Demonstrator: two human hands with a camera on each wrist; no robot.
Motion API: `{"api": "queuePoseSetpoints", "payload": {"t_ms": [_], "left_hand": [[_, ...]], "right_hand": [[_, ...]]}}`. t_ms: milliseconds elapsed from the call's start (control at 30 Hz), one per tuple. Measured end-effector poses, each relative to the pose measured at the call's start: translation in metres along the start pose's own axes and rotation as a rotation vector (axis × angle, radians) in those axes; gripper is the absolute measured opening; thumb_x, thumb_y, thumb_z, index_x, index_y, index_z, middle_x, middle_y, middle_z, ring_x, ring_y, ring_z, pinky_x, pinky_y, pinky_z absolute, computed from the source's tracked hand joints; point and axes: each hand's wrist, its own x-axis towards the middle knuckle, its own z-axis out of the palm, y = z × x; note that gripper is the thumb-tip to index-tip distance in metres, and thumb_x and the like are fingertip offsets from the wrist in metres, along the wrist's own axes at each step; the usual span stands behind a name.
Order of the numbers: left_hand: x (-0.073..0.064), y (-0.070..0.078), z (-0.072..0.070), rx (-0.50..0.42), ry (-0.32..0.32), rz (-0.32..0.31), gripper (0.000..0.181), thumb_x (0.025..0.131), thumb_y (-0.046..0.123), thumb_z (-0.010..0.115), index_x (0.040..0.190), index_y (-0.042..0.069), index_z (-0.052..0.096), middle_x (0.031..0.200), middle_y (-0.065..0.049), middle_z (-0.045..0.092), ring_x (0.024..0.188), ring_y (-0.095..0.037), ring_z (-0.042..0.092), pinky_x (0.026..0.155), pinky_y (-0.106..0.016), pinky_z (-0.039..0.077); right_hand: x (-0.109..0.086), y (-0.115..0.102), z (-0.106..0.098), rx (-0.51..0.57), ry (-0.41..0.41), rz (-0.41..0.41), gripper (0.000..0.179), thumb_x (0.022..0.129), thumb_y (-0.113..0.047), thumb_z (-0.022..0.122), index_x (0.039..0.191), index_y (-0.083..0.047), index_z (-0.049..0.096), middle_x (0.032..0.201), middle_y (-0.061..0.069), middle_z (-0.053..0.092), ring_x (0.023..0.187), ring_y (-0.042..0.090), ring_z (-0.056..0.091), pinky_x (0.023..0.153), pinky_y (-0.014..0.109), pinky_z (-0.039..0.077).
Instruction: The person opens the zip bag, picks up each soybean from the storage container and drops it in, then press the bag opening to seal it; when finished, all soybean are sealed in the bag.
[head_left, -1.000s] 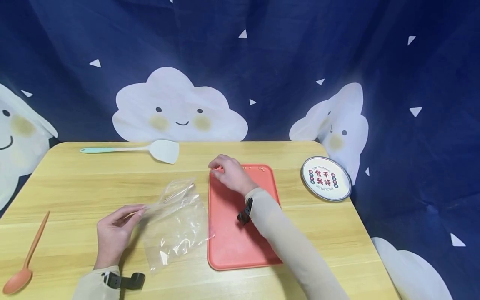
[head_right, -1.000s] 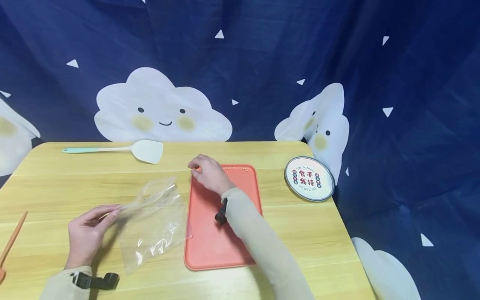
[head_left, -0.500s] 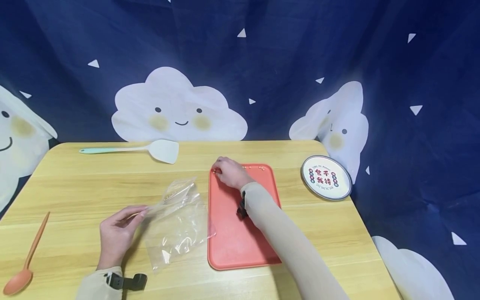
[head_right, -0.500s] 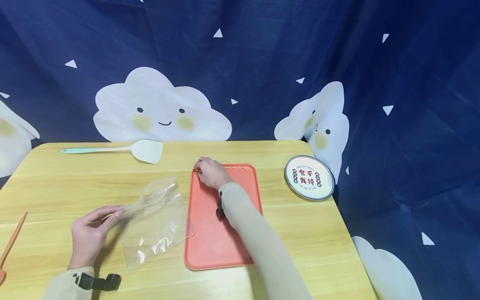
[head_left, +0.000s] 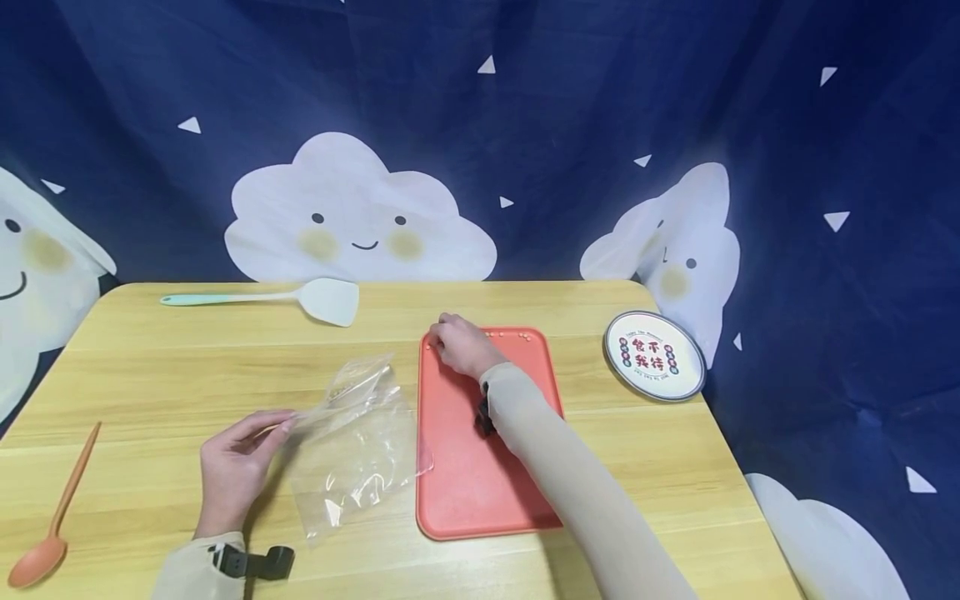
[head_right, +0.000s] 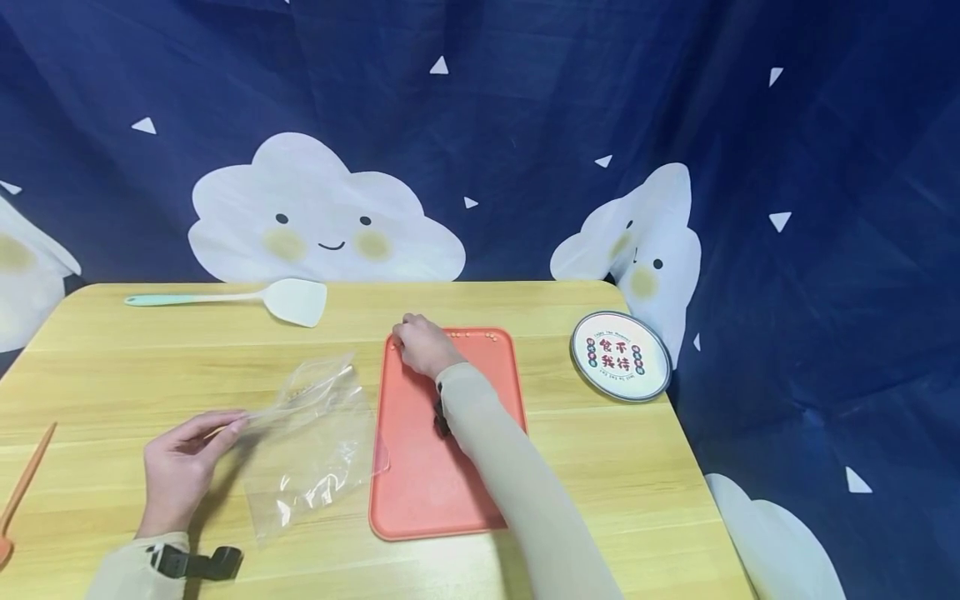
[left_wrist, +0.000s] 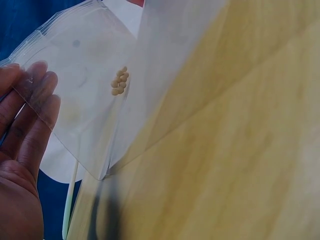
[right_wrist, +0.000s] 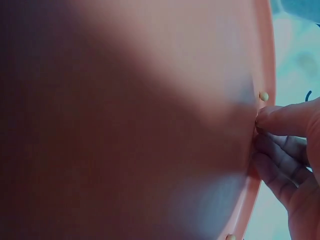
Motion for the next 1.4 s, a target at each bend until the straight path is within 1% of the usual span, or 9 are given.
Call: {"api": "queuePoseSetpoints", "payload": {"t_ms": [200, 333, 467, 667, 833, 1033, 1100, 1267, 1400], "left_hand": [[0.000, 0.001, 0.000, -0.003, 0.006, 0.002, 0.020, 0.075, -0.032, 0.060, 0.092, -0.023, 0.063, 0.095, -0.007, 0.073, 0.092, -0.012, 0.069, 0.087, -0.026, 0.054], [0.000, 0.003, 0.001, 0.020, 0.035, -0.019, 0.019, 0.074, -0.033, 0.060, 0.091, -0.024, 0.062, 0.094, -0.002, 0.074, 0.090, -0.012, 0.070, 0.085, -0.026, 0.055], [0.001, 0.003, 0.002, -0.003, 0.065, 0.002, 0.021, 0.072, -0.035, 0.059, 0.091, -0.025, 0.062, 0.093, -0.006, 0.074, 0.088, -0.014, 0.070, 0.081, -0.025, 0.057], [0.003, 0.001, 0.002, -0.090, 0.070, 0.079, 0.023, 0.071, -0.038, 0.057, 0.090, -0.026, 0.062, 0.093, -0.016, 0.073, 0.088, -0.017, 0.071, 0.080, -0.025, 0.057], [0.004, 0.000, 0.002, -0.145, 0.053, 0.116, 0.023, 0.071, -0.039, 0.056, 0.089, -0.027, 0.061, 0.093, -0.021, 0.072, 0.088, -0.019, 0.071, 0.081, -0.026, 0.057], [0.004, 0.000, 0.002, -0.135, 0.053, 0.096, 0.023, 0.071, -0.039, 0.057, 0.090, -0.027, 0.061, 0.093, -0.020, 0.072, 0.088, -0.019, 0.071, 0.083, -0.027, 0.056], [0.003, 0.001, 0.001, -0.102, 0.060, 0.063, 0.023, 0.071, -0.038, 0.058, 0.090, -0.026, 0.062, 0.093, -0.017, 0.073, 0.088, -0.019, 0.071, 0.083, -0.027, 0.056], [0.002, 0.007, 0.001, 0.007, 0.079, -0.040, 0.019, 0.074, -0.033, 0.062, 0.091, -0.025, 0.062, 0.092, -0.006, 0.075, 0.088, -0.015, 0.071, 0.083, -0.027, 0.056], [0.002, 0.008, 0.001, 0.000, 0.075, -0.045, 0.020, 0.073, -0.034, 0.061, 0.091, -0.025, 0.062, 0.093, -0.006, 0.075, 0.088, -0.015, 0.071, 0.084, -0.028, 0.056]], "right_hand": [[-0.004, 0.002, -0.003, 0.048, 0.004, 0.030, 0.015, 0.094, -0.003, 0.061, 0.102, -0.012, 0.069, 0.097, 0.002, 0.058, 0.092, 0.018, 0.059, 0.082, 0.026, 0.052], [-0.010, 0.003, -0.008, 0.125, 0.049, 0.058, 0.012, 0.093, -0.006, 0.064, 0.099, -0.013, 0.071, 0.094, 0.000, 0.060, 0.091, 0.016, 0.060, 0.083, 0.026, 0.053], [-0.018, 0.002, -0.015, 0.175, 0.105, 0.052, 0.007, 0.094, -0.010, 0.067, 0.098, -0.012, 0.072, 0.091, -0.001, 0.059, 0.087, 0.014, 0.058, 0.079, 0.025, 0.052], [-0.031, -0.016, -0.036, 0.321, 0.236, 0.003, 0.009, 0.093, -0.009, 0.068, 0.100, -0.009, 0.073, 0.093, -0.003, 0.060, 0.084, 0.010, 0.058, 0.075, 0.020, 0.051], [-0.040, -0.046, -0.048, 0.461, 0.320, -0.103, 0.008, 0.092, -0.006, 0.067, 0.098, -0.007, 0.072, 0.093, -0.003, 0.061, 0.084, 0.008, 0.059, 0.076, 0.021, 0.053], [-0.042, -0.087, -0.050, 0.551, 0.282, -0.208, 0.008, 0.093, -0.006, 0.068, 0.100, -0.008, 0.071, 0.096, -0.006, 0.061, 0.086, 0.001, 0.057, 0.080, 0.019, 0.054], [-0.041, -0.099, -0.048, 0.516, 0.254, -0.248, 0.009, 0.093, -0.009, 0.068, 0.102, -0.010, 0.072, 0.099, -0.008, 0.061, 0.089, -0.002, 0.055, 0.082, 0.013, 0.050], [-0.034, -0.121, -0.039, 0.421, 0.180, -0.324, 0.010, 0.095, -0.013, 0.067, 0.104, -0.015, 0.072, 0.103, -0.010, 0.061, 0.093, -0.002, 0.053, 0.085, 0.006, 0.041], [-0.028, -0.129, -0.030, 0.402, 0.148, -0.323, 0.011, 0.095, -0.013, 0.066, 0.104, -0.014, 0.072, 0.103, -0.011, 0.060, 0.093, -0.004, 0.051, 0.084, 0.004, 0.040]]}}
